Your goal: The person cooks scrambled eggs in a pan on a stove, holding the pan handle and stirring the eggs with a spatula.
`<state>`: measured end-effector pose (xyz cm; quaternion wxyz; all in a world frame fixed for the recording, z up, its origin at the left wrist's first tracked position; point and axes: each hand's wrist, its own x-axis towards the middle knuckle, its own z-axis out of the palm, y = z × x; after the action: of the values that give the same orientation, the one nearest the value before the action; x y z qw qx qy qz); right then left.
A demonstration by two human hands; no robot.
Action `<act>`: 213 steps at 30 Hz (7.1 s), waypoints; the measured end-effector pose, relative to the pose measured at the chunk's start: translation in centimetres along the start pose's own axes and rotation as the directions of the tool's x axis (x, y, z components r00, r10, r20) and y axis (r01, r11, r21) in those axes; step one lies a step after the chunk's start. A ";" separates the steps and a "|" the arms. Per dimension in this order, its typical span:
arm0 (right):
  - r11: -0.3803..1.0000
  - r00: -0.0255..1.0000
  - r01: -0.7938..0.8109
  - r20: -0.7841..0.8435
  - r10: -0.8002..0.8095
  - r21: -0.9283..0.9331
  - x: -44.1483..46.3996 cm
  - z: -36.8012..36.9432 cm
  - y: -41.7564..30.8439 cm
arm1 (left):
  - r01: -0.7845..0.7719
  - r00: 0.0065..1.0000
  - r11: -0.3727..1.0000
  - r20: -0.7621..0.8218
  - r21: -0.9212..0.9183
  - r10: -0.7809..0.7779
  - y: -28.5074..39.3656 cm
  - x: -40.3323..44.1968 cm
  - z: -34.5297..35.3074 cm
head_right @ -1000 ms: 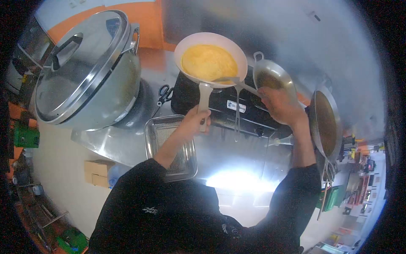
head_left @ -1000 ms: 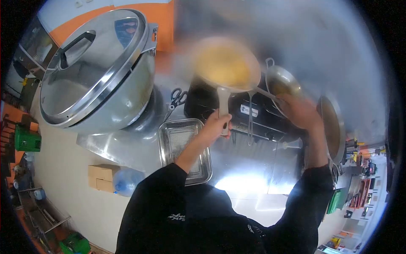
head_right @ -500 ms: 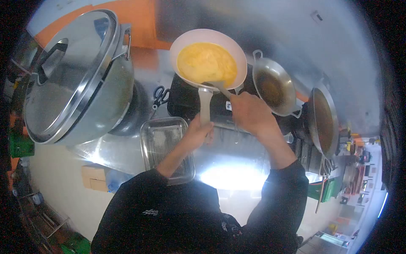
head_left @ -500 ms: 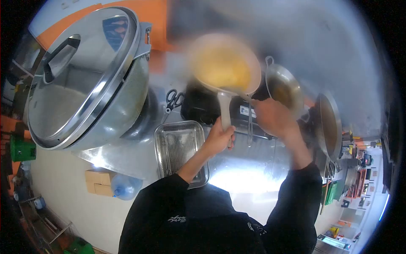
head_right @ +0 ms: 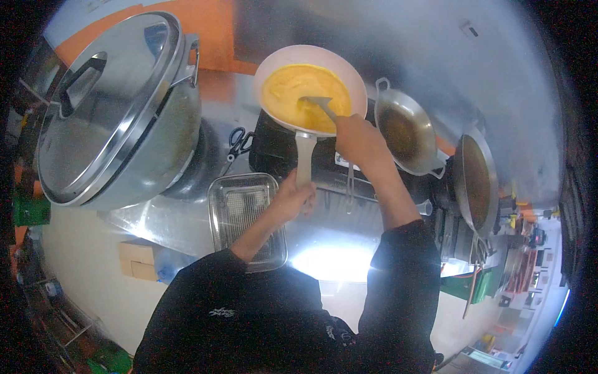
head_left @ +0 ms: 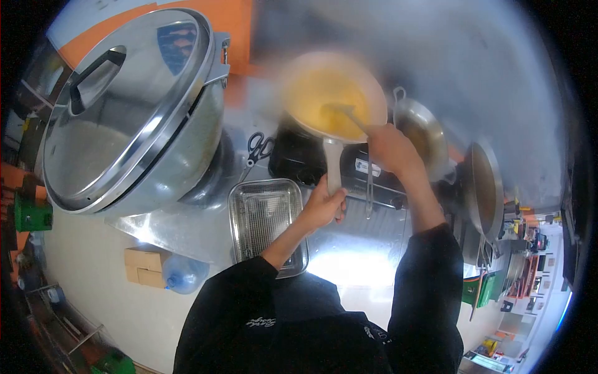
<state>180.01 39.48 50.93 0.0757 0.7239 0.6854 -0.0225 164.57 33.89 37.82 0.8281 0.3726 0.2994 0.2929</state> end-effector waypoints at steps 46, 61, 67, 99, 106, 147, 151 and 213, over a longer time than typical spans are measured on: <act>0.967 0.932 0.071 -0.361 0.023 0.246 5.3 1.1 2.5 | -0.036 0.999 0.999 0.030 -0.007 0.036 -0.9 0.1 -0.4; 0.946 0.889 0.301 -0.396 -0.231 0.124 8.9 4.0 3.6 | -0.074 0.997 0.997 0.032 0.002 0.074 -1.3 0.1 -0.5; 0.955 0.951 0.226 -0.256 -0.173 0.192 6.6 2.6 1.5 | -0.077 0.995 0.996 0.060 0.038 0.075 -1.0 0.2 -0.6; 0.960 0.998 0.063 0.014 -0.069 0.272 -5.1 -1.4 2.8 | -0.005 1.000 1.000 0.012 -0.018 0.005 0.5 -0.3 0.2; 0.961 0.999 0.034 -0.004 -0.034 0.274 -7.8 -3.8 4.9 | -0.033 0.999 0.998 0.037 -0.044 0.034 -0.1 -0.1 -0.2; 0.993 0.997 0.055 -0.063 -0.049 0.102 -1.0 0.1 8.4 | -0.064 0.998 0.998 0.000 0.019 0.064 -0.5 -0.2 -0.2; 0.984 0.989 0.107 -0.115 -0.091 0.144 1.3 1.1 9.1 | -0.061 0.998 0.997 0.002 0.041 0.061 -0.8 0.1 -0.4; 0.929 0.902 -0.032 0.390 0.186 -0.370 14.1 -11.7 2.0 | -0.049 0.998 0.997 0.035 -0.059 0.051 -1.8 0.4 -0.7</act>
<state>182.02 55.01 60.70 0.3510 0.7142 0.6036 -0.0489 164.80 33.50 35.86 0.8363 0.3612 0.2662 0.3151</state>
